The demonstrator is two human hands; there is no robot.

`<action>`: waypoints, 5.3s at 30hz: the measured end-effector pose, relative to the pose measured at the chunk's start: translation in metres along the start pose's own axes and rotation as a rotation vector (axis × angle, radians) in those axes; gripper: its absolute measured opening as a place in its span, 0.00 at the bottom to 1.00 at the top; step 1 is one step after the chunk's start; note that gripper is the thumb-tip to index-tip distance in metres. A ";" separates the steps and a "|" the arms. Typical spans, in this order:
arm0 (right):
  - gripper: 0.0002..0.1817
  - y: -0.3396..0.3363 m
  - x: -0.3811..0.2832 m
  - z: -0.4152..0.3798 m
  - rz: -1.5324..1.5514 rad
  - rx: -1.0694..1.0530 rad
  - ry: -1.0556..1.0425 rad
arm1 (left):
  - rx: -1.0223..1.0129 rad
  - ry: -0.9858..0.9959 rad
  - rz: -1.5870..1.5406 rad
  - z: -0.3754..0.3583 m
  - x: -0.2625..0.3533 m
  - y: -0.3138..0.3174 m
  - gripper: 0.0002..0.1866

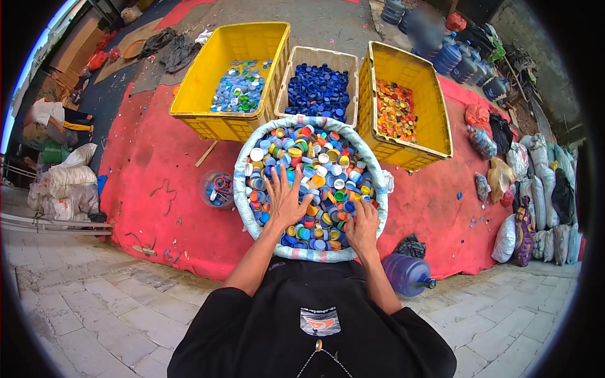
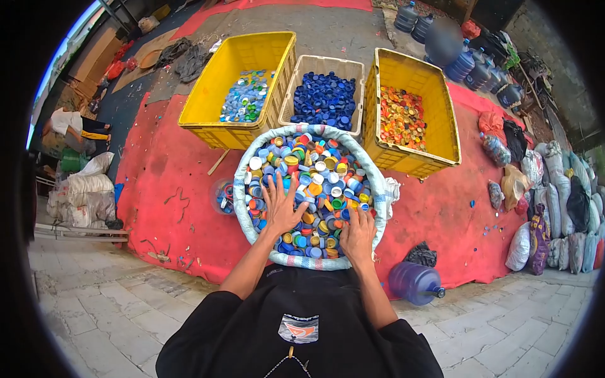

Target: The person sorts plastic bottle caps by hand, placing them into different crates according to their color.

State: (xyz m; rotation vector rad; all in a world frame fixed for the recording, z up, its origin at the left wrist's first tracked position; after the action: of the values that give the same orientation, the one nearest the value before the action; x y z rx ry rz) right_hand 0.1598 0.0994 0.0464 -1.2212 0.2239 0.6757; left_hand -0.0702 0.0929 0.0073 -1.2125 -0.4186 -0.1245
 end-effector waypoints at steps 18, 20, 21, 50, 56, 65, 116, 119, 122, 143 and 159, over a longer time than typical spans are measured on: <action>0.20 -0.006 -0.006 -0.009 0.082 -0.077 -0.065 | 0.347 -0.230 -0.219 -0.091 -0.005 -0.061 0.10; 0.20 0.001 -0.007 -0.002 0.095 -0.090 -0.067 | 0.332 -0.254 -0.236 -0.092 -0.003 -0.063 0.07; 0.20 0.007 -0.008 0.002 0.102 -0.097 -0.067 | 0.324 -0.266 -0.243 -0.093 -0.003 -0.064 0.06; 0.22 0.013 0.004 -0.012 1.708 -0.300 1.035 | 0.337 -0.090 -0.044 -0.019 0.024 -0.032 0.32; 0.23 0.011 0.014 -0.045 1.731 -0.304 1.203 | 0.300 -0.047 0.014 -0.007 0.026 -0.022 0.32; 0.19 0.007 0.010 -0.037 1.682 -0.310 1.236 | 0.321 -0.050 -0.034 -0.006 0.027 -0.019 0.28; 0.18 0.023 -0.015 -0.026 1.587 -0.697 1.192 | 0.144 -0.247 -0.164 -0.071 0.013 -0.049 0.23; 0.19 0.025 -0.012 -0.042 1.622 -0.738 1.203 | 0.060 -0.240 -0.141 -0.066 0.015 -0.046 0.22; 0.19 0.023 -0.010 -0.051 1.670 -0.771 1.206 | 0.012 -0.231 -0.136 -0.060 0.018 -0.047 0.20; 0.42 -0.002 -0.013 0.000 1.706 -0.595 1.117 | 0.148 -1.087 -1.945 -0.047 0.032 -0.049 0.12; 0.37 0.142 -0.188 0.103 1.769 -0.520 1.048 | 0.096 -0.955 -2.162 0.064 -0.164 -0.092 0.32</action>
State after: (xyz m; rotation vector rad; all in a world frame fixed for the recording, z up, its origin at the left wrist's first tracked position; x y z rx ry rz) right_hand -0.0908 0.1525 0.0652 -1.5763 2.2896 1.5426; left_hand -0.2654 0.0983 0.0447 -0.1131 -2.3824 -1.3400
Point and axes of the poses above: each hand's wrist, its own z-axis towards the middle knuckle, its own y-axis out of the palm, x = y × z, the point moved 5 cm from there along z, towards the middle knuckle, and after that the axes turned 11 degrees about x, right-handed, at the moved point
